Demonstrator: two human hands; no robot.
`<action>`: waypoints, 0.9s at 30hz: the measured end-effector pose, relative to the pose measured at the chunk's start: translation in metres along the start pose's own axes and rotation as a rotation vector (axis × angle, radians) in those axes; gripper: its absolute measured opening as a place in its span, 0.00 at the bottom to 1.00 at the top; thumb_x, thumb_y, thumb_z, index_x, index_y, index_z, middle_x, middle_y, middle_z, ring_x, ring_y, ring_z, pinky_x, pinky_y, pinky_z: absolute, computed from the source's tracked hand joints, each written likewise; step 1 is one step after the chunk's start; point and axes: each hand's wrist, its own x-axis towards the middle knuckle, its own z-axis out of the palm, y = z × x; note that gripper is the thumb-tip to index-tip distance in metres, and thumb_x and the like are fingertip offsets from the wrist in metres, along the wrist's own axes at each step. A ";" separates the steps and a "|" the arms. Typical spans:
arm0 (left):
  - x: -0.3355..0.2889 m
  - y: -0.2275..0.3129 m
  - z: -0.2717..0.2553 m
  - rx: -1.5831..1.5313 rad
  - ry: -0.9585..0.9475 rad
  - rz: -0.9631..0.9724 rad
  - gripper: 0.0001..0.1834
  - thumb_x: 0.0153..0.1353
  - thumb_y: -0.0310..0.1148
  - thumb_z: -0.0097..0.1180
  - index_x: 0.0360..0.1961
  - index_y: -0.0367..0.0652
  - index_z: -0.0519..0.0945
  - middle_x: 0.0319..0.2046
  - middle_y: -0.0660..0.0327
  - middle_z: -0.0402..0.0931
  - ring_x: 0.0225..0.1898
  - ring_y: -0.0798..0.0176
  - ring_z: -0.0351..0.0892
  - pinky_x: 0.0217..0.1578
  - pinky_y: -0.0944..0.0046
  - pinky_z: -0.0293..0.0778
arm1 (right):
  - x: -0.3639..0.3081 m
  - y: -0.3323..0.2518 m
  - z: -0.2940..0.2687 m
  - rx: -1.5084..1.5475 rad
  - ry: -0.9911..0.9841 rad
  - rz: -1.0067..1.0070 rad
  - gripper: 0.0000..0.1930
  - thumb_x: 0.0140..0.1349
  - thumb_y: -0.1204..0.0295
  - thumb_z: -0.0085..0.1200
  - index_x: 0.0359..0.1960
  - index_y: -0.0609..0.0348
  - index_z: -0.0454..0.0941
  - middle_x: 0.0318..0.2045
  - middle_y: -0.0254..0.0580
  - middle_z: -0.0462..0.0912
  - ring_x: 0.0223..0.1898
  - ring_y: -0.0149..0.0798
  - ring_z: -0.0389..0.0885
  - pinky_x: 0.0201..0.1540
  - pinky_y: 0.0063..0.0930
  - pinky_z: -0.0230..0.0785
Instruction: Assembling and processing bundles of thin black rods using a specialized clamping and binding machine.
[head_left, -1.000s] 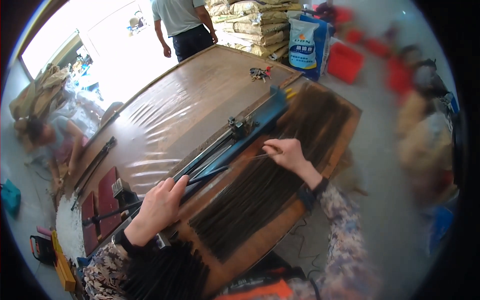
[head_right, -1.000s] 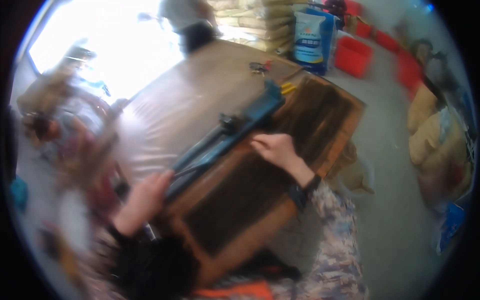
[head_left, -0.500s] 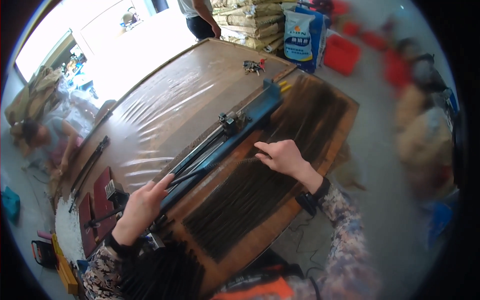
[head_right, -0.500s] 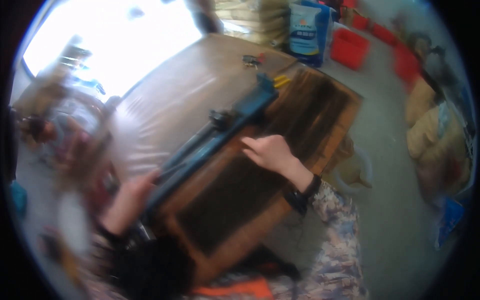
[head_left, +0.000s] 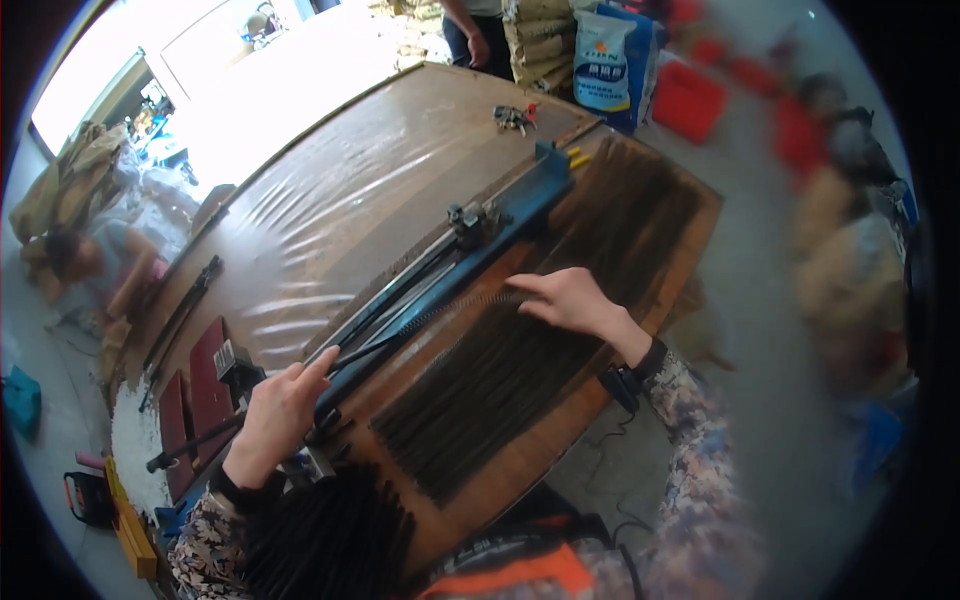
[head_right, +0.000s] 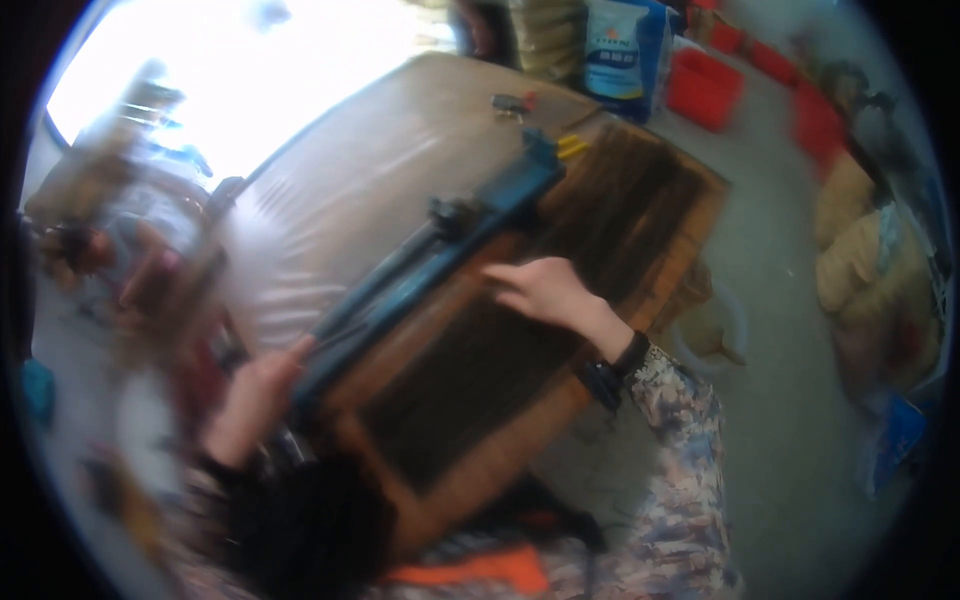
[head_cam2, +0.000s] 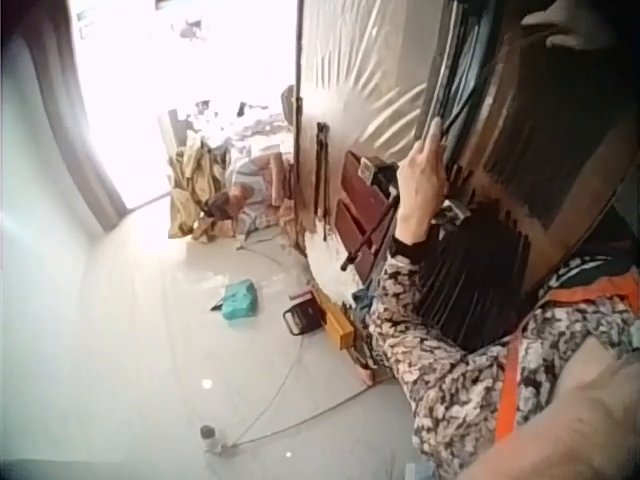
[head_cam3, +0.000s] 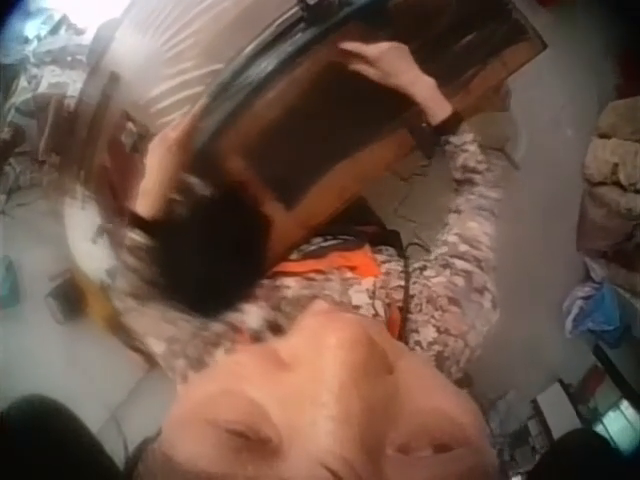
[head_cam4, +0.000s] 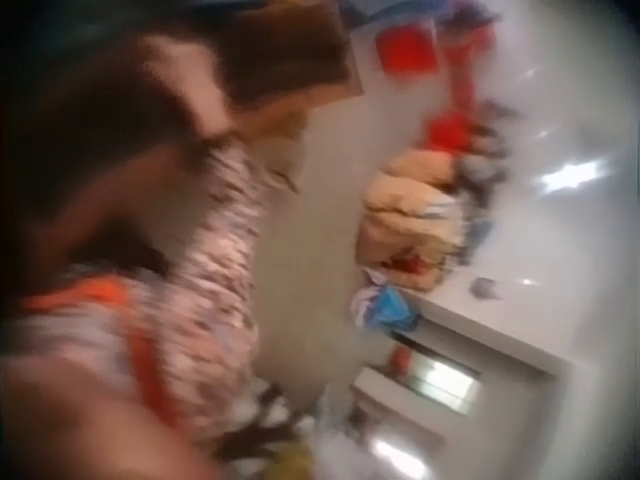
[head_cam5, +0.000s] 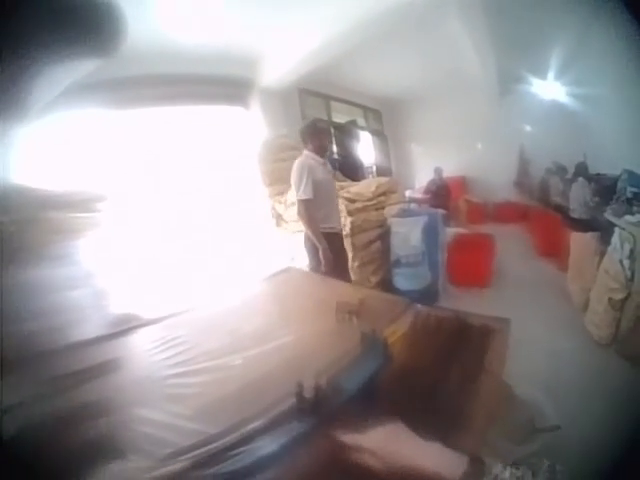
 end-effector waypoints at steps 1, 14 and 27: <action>-0.009 -0.005 0.002 0.010 -0.013 -0.015 0.26 0.64 0.28 0.59 0.65 0.50 0.74 0.28 0.53 0.77 0.29 0.47 0.80 0.31 0.50 0.77 | 0.010 -0.040 -0.011 0.137 -0.206 -0.038 0.17 0.63 0.59 0.62 0.52 0.45 0.84 0.35 0.47 0.87 0.41 0.50 0.86 0.42 0.40 0.79; 0.014 0.085 -0.057 -0.060 -0.011 -0.007 0.30 0.62 0.26 0.60 0.67 0.50 0.72 0.25 0.55 0.72 0.28 0.51 0.77 0.29 0.51 0.73 | 0.010 -0.106 -0.010 0.846 0.121 -0.167 0.11 0.69 0.64 0.60 0.37 0.57 0.87 0.24 0.32 0.79 0.31 0.30 0.74 0.37 0.25 0.67; -0.019 0.116 -0.051 0.173 -0.105 -0.246 0.15 0.64 0.29 0.57 0.52 0.52 0.78 0.24 0.59 0.70 0.27 0.52 0.78 0.25 0.53 0.73 | 0.002 -0.070 -0.003 0.740 0.276 -0.325 0.05 0.59 0.78 0.66 0.36 0.61 0.85 0.27 0.36 0.79 0.31 0.34 0.76 0.34 0.26 0.69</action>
